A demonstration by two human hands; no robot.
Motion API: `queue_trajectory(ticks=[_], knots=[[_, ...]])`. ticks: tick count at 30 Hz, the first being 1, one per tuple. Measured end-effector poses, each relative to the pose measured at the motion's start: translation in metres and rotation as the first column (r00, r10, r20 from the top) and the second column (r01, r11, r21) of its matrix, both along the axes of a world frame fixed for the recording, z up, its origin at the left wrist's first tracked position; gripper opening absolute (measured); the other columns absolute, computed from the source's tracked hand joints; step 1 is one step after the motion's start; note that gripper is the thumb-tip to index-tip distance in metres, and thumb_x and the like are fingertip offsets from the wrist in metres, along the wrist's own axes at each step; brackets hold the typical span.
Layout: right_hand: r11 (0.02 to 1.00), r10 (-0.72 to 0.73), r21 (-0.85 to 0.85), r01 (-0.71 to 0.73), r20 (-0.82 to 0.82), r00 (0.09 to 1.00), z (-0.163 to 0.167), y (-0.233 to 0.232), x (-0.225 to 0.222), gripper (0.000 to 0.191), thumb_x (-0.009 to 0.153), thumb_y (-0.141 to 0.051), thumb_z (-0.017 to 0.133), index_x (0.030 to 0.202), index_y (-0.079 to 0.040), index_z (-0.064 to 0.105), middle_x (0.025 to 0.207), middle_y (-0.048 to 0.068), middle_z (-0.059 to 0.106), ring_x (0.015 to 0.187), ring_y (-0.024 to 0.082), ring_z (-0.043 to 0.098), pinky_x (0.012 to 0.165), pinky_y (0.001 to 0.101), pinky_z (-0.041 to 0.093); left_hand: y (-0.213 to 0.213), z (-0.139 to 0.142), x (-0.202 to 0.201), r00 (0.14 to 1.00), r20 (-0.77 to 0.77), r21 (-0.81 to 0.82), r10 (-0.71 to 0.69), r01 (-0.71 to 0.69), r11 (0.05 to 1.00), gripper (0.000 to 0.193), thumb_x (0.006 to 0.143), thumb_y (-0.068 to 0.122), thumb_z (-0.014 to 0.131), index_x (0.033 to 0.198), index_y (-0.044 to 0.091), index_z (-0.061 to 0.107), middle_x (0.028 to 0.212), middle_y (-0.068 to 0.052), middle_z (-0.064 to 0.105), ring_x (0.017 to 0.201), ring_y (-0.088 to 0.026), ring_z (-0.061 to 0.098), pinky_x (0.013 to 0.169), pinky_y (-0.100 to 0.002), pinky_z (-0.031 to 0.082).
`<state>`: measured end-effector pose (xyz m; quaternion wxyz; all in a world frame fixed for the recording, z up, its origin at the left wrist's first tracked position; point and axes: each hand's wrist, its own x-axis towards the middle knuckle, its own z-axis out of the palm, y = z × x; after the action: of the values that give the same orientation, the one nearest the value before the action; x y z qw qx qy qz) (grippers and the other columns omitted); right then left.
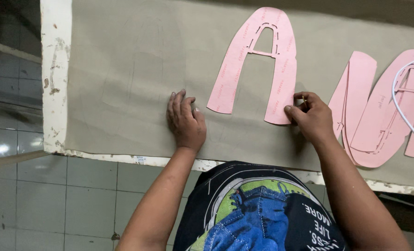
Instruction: The person works at a large table covered with pink shoe pattern pieces, laying each piece flat and using a small pointed tool to punch or mark along the dashed guide lines on the pieces. They work through several pattern pieces one at a time, then pick up a small handheld device and walk away from the table.
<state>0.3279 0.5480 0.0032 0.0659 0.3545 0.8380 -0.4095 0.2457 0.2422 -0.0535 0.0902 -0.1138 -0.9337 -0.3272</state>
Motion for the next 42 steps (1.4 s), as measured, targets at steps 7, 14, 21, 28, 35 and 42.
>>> queue_trajectory(ticks=[7, 14, 21, 28, 35, 42], knots=[[1.000, 0.005, 0.001, -0.005, 0.005, 1.000, 0.001, 0.000, -0.001, 0.044, 0.088, -0.022, 0.079, 0.126, -0.004, 0.066, 0.087, 0.007, 0.073, 0.076, 0.014, 0.069, 0.068, 0.0287, 0.054, -0.002, -0.004, 0.002, 1.000, 0.015, -0.131, -0.013, 0.015, 0.991, 0.032, 0.094, 0.013, 0.057, 0.125, 0.006, 0.056, 0.152, -0.016, 0.047, 0.149, -0.036, 0.036, 0.123, -0.056, 0.023], [1.000, -0.002, -0.017, 0.002, 0.002, 1.000, 0.003, 0.000, -0.002, 0.043, 0.088, -0.020, 0.078, 0.126, -0.004, 0.066, 0.087, 0.008, 0.073, 0.074, 0.014, 0.069, 0.068, 0.0288, 0.054, -0.006, 0.001, 0.003, 0.990, 0.059, -0.202, -0.129, 0.139, 0.970, 0.035, 0.095, 0.012, 0.057, 0.130, 0.012, 0.061, 0.151, -0.009, 0.050, 0.149, -0.029, 0.040, 0.122, -0.054, 0.023], [1.000, -0.020, -0.012, 0.020, 0.022, 1.000, 0.004, -0.002, -0.002, 0.043, 0.088, -0.021, 0.078, 0.127, -0.005, 0.067, 0.088, 0.007, 0.073, 0.075, 0.013, 0.070, 0.068, 0.0291, 0.055, 0.007, 0.005, -0.001, 0.959, 0.000, -0.170, -0.284, 0.280, 0.945, 0.029, 0.099, 0.023, 0.063, 0.127, 0.023, 0.070, 0.148, -0.001, 0.056, 0.140, -0.029, 0.044, 0.116, -0.053, 0.026], [0.998, -0.045, -0.051, 0.046, 0.014, 0.999, 0.002, -0.002, -0.002, 0.046, 0.087, -0.021, 0.078, 0.128, -0.006, 0.067, 0.088, 0.008, 0.073, 0.073, 0.014, 0.069, 0.063, 0.0315, 0.055, 0.015, 0.013, -0.005, 0.922, -0.091, -0.268, -0.377, 0.342, 0.901, 0.033, 0.090, 0.014, 0.062, 0.121, 0.008, 0.070, 0.144, -0.005, 0.059, 0.137, -0.026, 0.051, 0.113, -0.051, 0.033], [1.000, 0.007, 0.010, -0.007, 0.035, 0.999, 0.000, 0.001, -0.002, 0.046, 0.086, -0.024, 0.079, 0.127, -0.007, 0.067, 0.087, 0.007, 0.075, 0.076, 0.014, 0.072, 0.068, 0.0302, 0.057, 0.065, 0.029, -0.021, 0.866, 0.181, -0.416, -0.467, 0.497, 0.761, 0.025, 0.100, 0.019, 0.063, 0.120, 0.003, 0.062, 0.139, -0.017, 0.056, 0.117, -0.029, 0.057, 0.096, -0.041, 0.056], [1.000, 0.014, 0.009, -0.015, 0.056, 0.998, -0.004, 0.002, -0.001, 0.048, 0.085, -0.026, 0.080, 0.128, -0.007, 0.067, 0.087, 0.009, 0.076, 0.075, 0.016, 0.073, 0.069, 0.0309, 0.057, 0.139, 0.076, -0.022, 0.795, 0.585, -0.520, -0.160, 0.519, 0.679, 0.105, 0.084, 0.070, 0.065, 0.159, 0.011, 0.020, 0.156, -0.033, 0.015, 0.132, -0.045, 0.035, 0.091, -0.055, 0.054]])
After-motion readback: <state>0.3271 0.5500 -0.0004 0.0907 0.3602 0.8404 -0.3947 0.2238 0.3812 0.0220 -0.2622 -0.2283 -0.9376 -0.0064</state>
